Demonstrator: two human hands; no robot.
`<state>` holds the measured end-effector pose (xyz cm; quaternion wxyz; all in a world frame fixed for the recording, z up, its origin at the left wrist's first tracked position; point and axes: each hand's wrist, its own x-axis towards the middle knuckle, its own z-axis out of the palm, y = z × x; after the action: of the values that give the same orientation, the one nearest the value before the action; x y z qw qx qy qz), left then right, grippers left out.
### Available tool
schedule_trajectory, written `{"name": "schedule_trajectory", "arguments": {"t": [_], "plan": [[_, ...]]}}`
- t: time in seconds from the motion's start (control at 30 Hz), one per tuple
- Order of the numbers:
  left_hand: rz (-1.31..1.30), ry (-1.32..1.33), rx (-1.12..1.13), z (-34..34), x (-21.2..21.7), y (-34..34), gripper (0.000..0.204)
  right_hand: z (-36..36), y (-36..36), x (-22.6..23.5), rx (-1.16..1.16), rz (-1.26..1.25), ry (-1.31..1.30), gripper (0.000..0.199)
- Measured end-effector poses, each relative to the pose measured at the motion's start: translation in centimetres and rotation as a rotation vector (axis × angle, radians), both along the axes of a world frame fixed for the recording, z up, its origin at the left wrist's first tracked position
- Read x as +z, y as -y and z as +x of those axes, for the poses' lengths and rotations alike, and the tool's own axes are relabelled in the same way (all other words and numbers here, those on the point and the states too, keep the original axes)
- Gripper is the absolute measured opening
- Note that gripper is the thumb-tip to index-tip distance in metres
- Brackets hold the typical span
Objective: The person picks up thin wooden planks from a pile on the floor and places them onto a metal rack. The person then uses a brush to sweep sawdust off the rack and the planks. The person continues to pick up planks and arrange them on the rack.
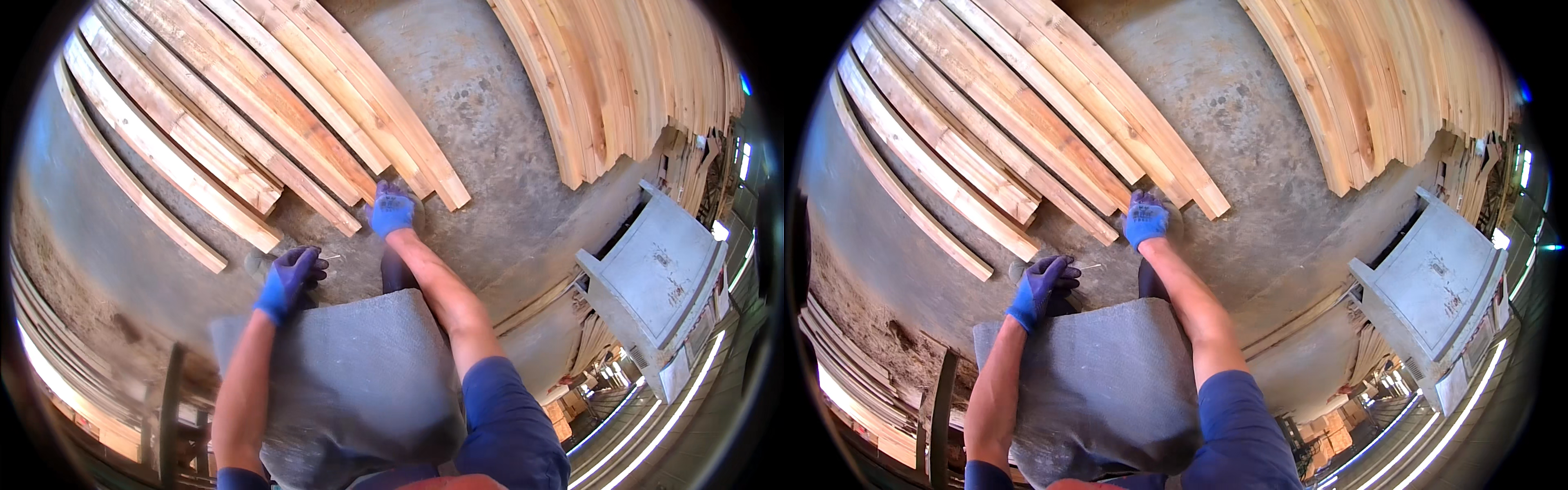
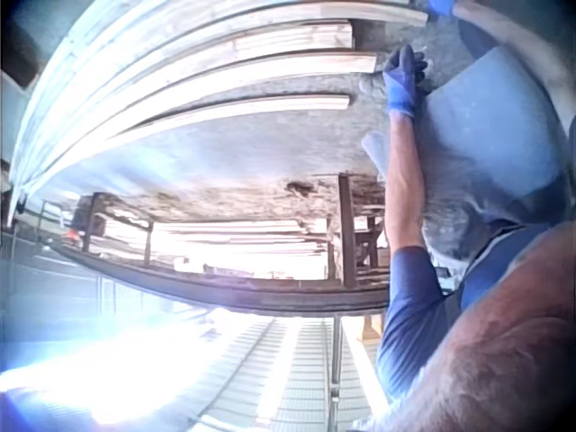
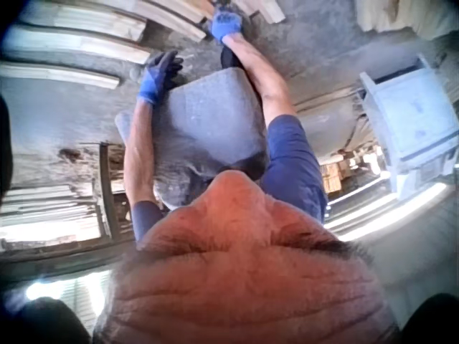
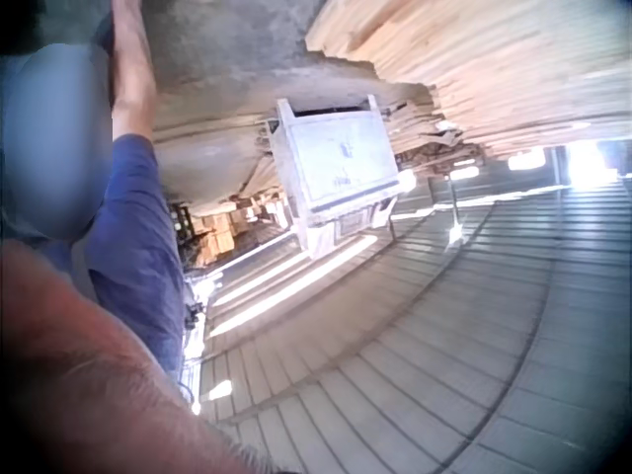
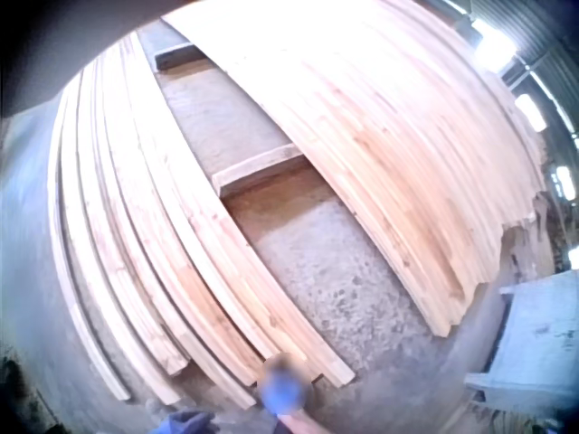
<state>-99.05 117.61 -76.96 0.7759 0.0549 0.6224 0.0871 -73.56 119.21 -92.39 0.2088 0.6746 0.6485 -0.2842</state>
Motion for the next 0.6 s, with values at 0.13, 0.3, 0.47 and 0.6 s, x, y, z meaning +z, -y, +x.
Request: {"name": "schedule_trajectory", "arguments": {"t": [0.13, 0.3, 0.47, 0.6], "plan": [[0.061, -0.017, 0.052, -0.1, -2.2, 2.4, 0.042, 0.8, -0.8, -0.1, -0.064, 0.078, -0.126, 0.044], [0.105, -0.033, -0.075, 0.3, -2.3, -0.4, 0.042, 0.6, -0.7, -0.6, 0.103, 0.187, 0.020, 0.052], [0.112, -0.044, -0.130, 0.9, -2.7, -0.5, 0.044, 0.7, -0.5, -2.0, 0.060, 0.075, -0.059, 0.050], [0.320, -0.009, -0.195, 0.1, -3.5, -2.6, 0.048, -0.1, -1.7, 3.5, 0.007, 0.176, -0.290, 0.037]]}}
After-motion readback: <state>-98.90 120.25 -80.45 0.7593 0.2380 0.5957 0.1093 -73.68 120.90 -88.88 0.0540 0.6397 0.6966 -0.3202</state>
